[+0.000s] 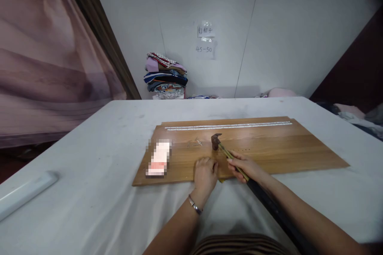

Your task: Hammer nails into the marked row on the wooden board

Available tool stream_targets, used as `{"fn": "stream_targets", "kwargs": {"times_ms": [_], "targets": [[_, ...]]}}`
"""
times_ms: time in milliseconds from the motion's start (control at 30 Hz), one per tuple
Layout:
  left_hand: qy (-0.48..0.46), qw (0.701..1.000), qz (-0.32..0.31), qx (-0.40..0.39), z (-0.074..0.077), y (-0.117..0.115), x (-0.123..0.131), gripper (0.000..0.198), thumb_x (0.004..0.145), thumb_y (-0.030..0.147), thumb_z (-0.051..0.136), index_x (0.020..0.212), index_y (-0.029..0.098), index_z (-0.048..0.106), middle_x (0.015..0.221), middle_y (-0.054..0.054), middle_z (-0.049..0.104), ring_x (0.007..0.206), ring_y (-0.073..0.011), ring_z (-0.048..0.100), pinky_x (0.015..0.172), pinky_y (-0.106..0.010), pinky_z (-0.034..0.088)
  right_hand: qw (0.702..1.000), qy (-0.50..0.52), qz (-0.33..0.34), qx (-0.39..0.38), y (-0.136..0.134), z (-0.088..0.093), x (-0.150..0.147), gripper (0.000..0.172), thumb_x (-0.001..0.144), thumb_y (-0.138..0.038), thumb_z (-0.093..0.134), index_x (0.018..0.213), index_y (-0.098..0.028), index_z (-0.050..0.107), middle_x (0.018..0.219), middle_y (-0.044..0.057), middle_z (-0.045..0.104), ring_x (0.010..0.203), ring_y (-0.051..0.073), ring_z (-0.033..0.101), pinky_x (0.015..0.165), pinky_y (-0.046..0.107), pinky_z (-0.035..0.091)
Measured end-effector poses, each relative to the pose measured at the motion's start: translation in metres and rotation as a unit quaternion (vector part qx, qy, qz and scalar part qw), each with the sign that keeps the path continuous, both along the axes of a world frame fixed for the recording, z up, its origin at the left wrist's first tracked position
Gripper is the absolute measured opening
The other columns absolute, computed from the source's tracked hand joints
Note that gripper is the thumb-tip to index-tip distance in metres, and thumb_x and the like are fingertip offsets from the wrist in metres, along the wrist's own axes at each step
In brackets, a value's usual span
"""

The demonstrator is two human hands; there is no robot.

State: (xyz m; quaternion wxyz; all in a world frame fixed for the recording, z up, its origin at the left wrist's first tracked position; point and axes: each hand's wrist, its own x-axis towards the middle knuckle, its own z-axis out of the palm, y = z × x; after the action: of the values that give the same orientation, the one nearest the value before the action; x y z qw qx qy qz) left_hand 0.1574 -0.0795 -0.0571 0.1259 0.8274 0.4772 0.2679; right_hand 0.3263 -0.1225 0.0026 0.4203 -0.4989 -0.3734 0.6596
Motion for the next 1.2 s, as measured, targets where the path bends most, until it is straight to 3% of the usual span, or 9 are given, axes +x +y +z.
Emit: {"fn": "stream_targets", "kwargs": {"times_ms": [267,633,1000,1200], "targets": [[-0.002,1.0,-0.002,0.0,-0.0008,-0.0001,-0.0002,0.013,0.087,0.018,0.058,0.079,0.018,0.069,0.079,-0.003,0.067,0.08,-0.0182,0.058,0.072,-0.031,0.035,0.999,0.021,-0.019,0.013,-0.0034,0.0062,0.0013,0.06,0.074,-0.041,0.071,0.127,-0.021,0.048,0.059,-0.01,0.051,0.03,0.003,0.038,0.028,0.015,0.03],[0.003,1.0,-0.003,0.001,-0.0007,0.0003,-0.0004,0.015,0.088,0.019,0.057,0.08,0.019,0.069,0.078,-0.004,0.066,0.079,-0.0181,0.058,0.071,-0.031,0.035,1.0,-0.003,-0.008,0.008,-0.0029,0.0021,-0.0012,0.058,0.071,-0.046,0.071,0.119,-0.021,0.051,0.058,-0.01,0.051,0.031,0.003,0.038,0.027,0.014,0.028],[0.012,1.0,-0.005,-0.015,0.0016,0.0,-0.0006,0.015,0.089,0.021,0.055,0.082,0.02,0.069,0.08,-0.004,0.066,0.081,-0.0187,0.058,0.072,-0.031,0.034,1.0,-0.017,-0.009,0.005,-0.0018,0.0045,-0.0028,0.065,0.072,-0.044,0.07,0.128,-0.019,0.048,0.059,-0.01,0.052,0.03,0.003,0.038,0.027,0.015,0.029],[0.01,1.0,-0.009,-0.01,0.0038,-0.0014,-0.0008,0.015,0.088,0.019,0.056,0.079,0.02,0.068,0.077,-0.004,0.065,0.079,-0.0182,0.057,0.072,-0.03,0.035,1.0,-0.003,-0.011,0.011,-0.0029,0.0058,-0.0002,0.059,0.075,-0.042,0.069,0.126,-0.021,0.05,0.059,-0.009,0.051,0.031,0.003,0.038,0.028,0.015,0.028]]}}
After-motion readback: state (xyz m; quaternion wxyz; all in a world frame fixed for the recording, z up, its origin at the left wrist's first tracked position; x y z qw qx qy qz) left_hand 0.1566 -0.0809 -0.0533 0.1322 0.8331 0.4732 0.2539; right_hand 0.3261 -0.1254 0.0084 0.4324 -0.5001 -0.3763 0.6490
